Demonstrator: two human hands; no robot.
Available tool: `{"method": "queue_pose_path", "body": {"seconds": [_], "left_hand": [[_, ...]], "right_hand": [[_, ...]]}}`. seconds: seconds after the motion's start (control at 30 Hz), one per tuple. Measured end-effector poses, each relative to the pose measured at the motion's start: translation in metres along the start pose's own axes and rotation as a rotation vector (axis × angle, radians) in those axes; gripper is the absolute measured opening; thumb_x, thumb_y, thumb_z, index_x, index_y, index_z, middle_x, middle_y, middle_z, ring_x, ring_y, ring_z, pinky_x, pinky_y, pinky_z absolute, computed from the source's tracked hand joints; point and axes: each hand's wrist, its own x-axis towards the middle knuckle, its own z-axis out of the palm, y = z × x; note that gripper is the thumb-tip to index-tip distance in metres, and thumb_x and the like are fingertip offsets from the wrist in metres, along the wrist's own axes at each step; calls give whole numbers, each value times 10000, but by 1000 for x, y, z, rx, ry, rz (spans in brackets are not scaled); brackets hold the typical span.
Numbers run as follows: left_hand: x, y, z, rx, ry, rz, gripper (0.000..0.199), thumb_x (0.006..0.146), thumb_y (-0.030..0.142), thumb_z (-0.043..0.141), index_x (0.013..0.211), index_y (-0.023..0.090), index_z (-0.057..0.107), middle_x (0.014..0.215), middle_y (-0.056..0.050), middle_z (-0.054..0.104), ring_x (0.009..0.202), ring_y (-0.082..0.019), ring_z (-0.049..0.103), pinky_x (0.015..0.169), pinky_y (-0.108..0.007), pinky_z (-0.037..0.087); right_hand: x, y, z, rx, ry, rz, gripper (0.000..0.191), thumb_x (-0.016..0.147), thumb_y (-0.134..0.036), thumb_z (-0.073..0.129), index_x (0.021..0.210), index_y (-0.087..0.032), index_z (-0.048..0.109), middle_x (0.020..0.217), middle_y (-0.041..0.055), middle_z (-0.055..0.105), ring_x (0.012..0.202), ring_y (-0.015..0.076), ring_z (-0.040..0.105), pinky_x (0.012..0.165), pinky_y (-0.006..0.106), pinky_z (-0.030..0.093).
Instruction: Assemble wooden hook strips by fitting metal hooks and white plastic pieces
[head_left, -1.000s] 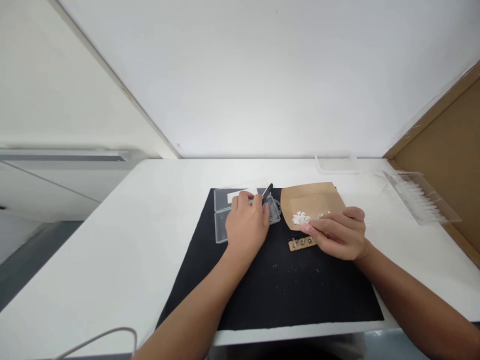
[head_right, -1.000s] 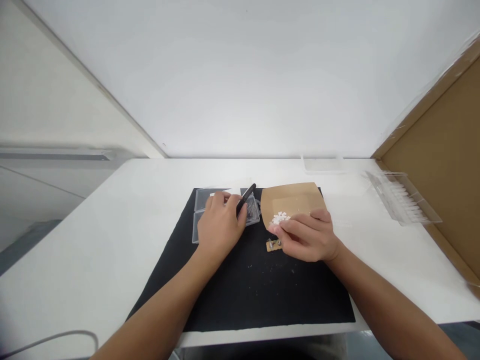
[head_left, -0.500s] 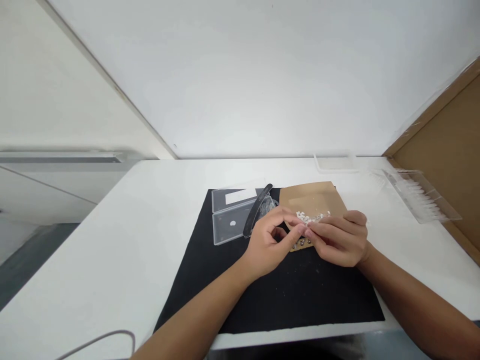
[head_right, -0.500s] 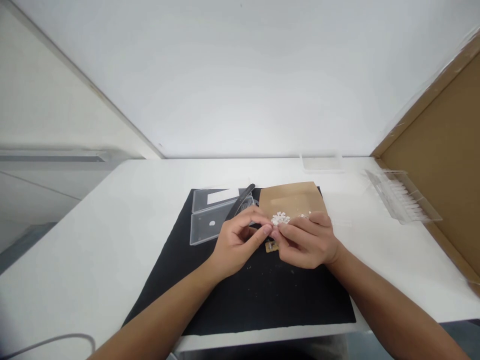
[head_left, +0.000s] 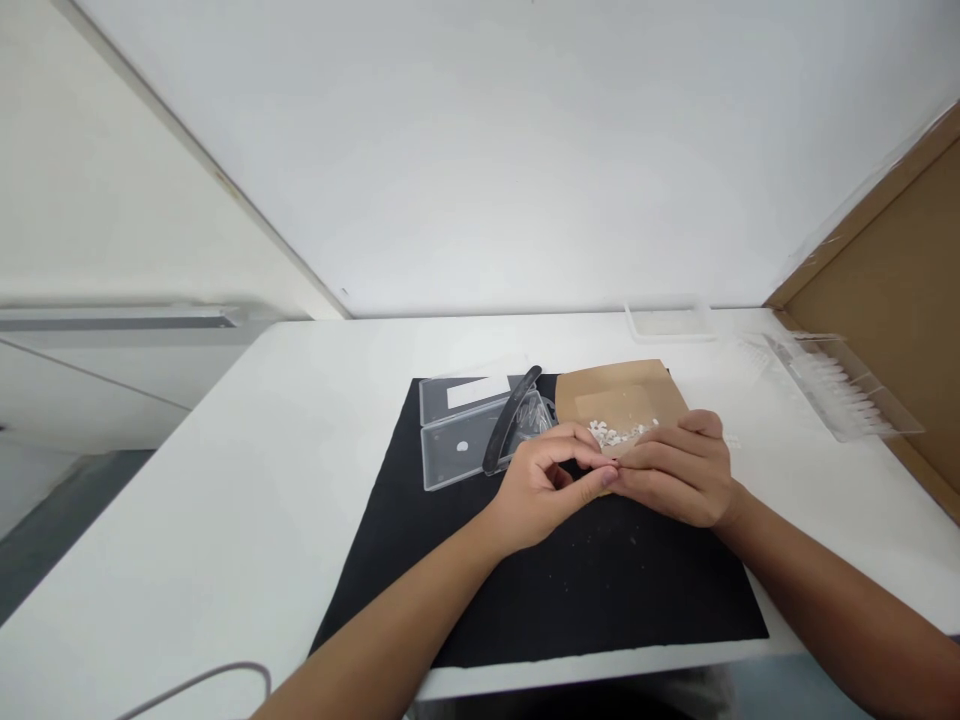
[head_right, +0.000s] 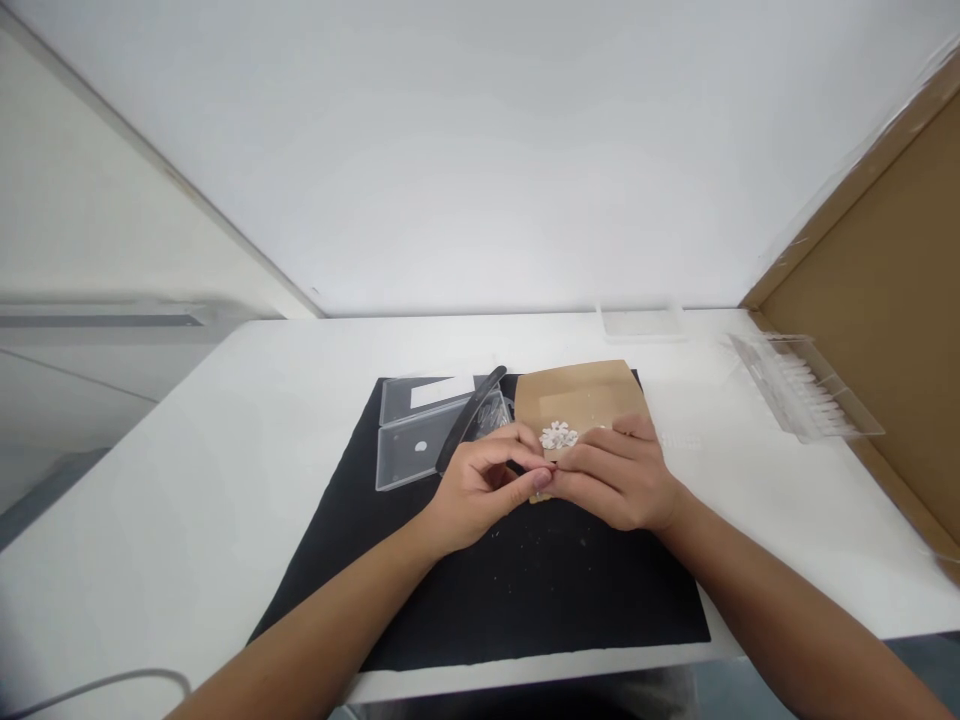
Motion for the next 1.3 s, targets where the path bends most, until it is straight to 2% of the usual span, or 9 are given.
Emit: {"method": "queue_pose_path", "body": {"seconds": [0.17,0.37,0.47,0.73,1.07,1.17,1.3], "left_hand": [[-2,1,-1,-23,-5,-56,215,917,369,814,897,156,834,924,-62,626,581,-68,585,376,-138,490],[-1,4,-2,-15,5,-39,235,922,370,804,839,152,822,901,-51,610,547,-50,566,373,-128,505],[-1,4,-2,-36,17,-74,270,926,392,800,828,141,803,890,-42,601,515,-37,546,364,-126,490],[-3,4,1,-108,-6,-164,347,929,434,796,792,117,758,880,-15,574,449,-4,520,344,-119,454],[-1,3,1,-48,-36,-188,356,915,462,802,803,125,769,875,-38,594,493,-39,526,336,-139,461],[1,3,-1,68,-50,-116,342,950,447,767,803,139,779,848,-47,624,544,-64,548,372,-150,438],[4,3,-7,364,14,125,315,1019,355,680,788,164,774,799,-64,671,694,-129,602,531,-211,459]], "right_hand": [[-3,-1,1,31,-23,142,214,867,-248,879,910,-224,671,788,-58,750,635,109,662,701,367,338],[2,-7,1,-3,-19,191,279,848,-270,903,1020,-231,686,851,-34,773,681,128,705,709,357,348],[3,-8,0,2,-38,198,297,848,-284,906,1039,-230,685,882,-26,782,707,133,713,720,357,361],[3,1,0,177,-116,273,274,864,-319,900,1022,-246,688,859,-40,761,718,117,706,751,345,359],[10,5,-5,279,-228,295,199,912,-307,852,969,-235,675,789,-57,700,669,99,633,752,332,330],[10,5,-6,304,-265,326,194,932,-339,830,945,-233,668,748,-62,649,651,98,588,739,327,315],[8,4,-6,335,-338,359,243,951,-420,804,946,-219,669,760,-50,642,685,110,591,748,325,311]]}}
